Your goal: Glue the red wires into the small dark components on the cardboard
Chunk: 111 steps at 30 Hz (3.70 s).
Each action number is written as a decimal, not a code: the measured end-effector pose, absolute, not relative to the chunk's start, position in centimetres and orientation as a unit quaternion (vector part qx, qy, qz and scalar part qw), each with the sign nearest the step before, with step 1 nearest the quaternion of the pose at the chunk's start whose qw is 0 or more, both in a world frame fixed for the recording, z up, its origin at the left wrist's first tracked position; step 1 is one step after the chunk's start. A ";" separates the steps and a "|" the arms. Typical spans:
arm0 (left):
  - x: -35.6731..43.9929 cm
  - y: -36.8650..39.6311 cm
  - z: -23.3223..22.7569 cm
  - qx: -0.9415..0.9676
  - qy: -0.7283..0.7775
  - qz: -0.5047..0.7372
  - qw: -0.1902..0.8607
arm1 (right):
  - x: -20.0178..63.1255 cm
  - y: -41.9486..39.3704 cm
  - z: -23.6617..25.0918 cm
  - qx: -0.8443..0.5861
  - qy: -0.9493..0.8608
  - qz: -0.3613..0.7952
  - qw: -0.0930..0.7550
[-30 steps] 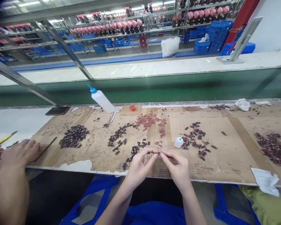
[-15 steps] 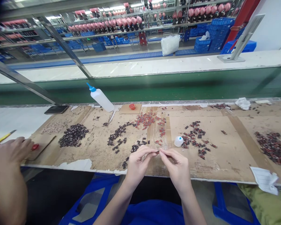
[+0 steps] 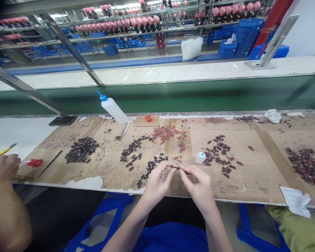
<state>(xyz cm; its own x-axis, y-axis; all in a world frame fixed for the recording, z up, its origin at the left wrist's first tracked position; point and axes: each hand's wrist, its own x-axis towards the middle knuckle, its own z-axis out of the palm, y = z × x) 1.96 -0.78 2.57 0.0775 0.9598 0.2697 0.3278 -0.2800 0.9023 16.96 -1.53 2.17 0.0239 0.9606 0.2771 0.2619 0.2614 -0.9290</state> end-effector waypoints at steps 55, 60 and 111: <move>-1.3 4.4 -2.4 0.683 0.628 0.325 0.182 | 26.3 -0.2 -1.9 -0.714 -0.531 -0.090 0.447; -1.3 4.3 -1.3 0.691 0.612 0.295 0.247 | 24.0 0.0 -2.5 -0.650 -0.631 -0.041 0.422; 1.9 -0.3 -2.7 0.659 0.644 0.296 0.252 | 18.1 -0.3 -2.4 -0.664 -0.532 0.173 0.495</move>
